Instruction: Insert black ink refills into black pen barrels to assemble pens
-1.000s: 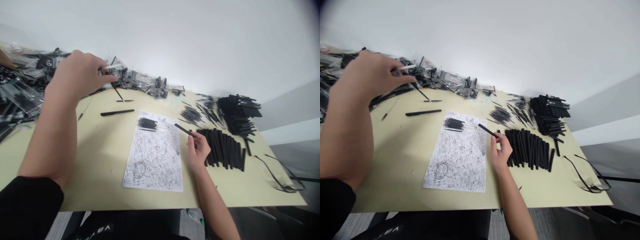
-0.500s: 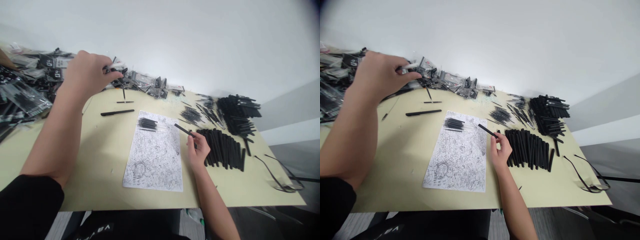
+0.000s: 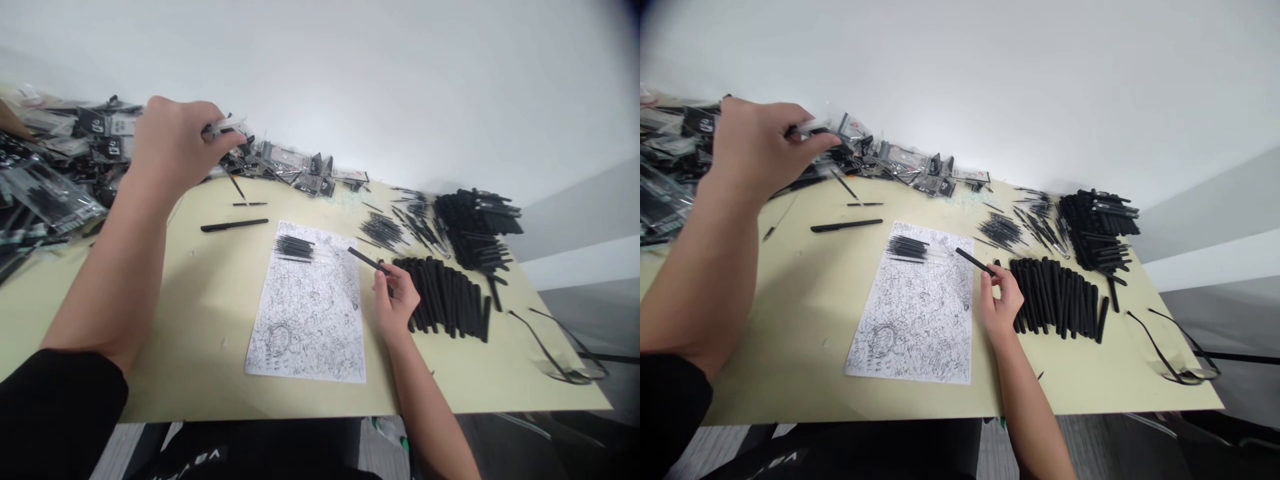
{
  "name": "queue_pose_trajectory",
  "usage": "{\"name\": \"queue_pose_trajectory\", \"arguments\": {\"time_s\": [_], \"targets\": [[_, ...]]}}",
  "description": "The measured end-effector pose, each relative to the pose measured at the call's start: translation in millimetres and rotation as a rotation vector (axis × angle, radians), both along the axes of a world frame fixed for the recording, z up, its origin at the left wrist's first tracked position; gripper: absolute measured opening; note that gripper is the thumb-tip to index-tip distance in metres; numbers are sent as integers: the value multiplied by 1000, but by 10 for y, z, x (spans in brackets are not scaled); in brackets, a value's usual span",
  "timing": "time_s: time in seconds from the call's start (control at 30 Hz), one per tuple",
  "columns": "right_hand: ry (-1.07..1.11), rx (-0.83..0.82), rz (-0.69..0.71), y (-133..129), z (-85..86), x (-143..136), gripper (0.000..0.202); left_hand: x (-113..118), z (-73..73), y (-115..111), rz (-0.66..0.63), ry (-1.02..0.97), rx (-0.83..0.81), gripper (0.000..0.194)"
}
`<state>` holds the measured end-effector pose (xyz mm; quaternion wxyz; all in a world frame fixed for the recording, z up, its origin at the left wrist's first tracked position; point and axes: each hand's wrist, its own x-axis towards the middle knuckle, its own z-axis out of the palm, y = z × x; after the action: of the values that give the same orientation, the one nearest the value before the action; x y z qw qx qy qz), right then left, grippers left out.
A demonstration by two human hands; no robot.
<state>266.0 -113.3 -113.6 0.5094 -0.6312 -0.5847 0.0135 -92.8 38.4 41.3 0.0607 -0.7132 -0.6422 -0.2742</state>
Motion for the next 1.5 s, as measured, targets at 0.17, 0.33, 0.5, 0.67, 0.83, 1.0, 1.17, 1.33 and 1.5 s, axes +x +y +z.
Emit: {"name": "queue_pose_trajectory", "arguments": {"time_s": [0.17,0.33,0.5,0.67,0.83,1.0,1.17,1.33,1.5], "targets": [[-10,3,-5,1,-7,9,22,15,-13,10,11,61,-28,50],[8,7,8,-1,-19,16,23,17,-8,16,-71,31,-50,45],[-13,13,12,9,-22,16,22,281,-202,54,-287,-273,-68,36],[-62,20,18,23,-13,18,21,735,-609,6,-506,-542,-372,33],[-102,23,15,29,17,6,22,1008,-971,-87,-611,-665,-580,33],[-113,14,37,21,36,-10,23,1110,-1081,-151,-581,-802,-717,30],[-99,8,46,7,50,-20,21,1119,-1047,-212,-667,-717,-762,33],[-91,9,49,4,53,-22,21,1093,-968,-272,-789,-482,-878,41],[-167,39,101,7,119,-59,17,1135,-916,-381,-884,-315,-997,36]]}}
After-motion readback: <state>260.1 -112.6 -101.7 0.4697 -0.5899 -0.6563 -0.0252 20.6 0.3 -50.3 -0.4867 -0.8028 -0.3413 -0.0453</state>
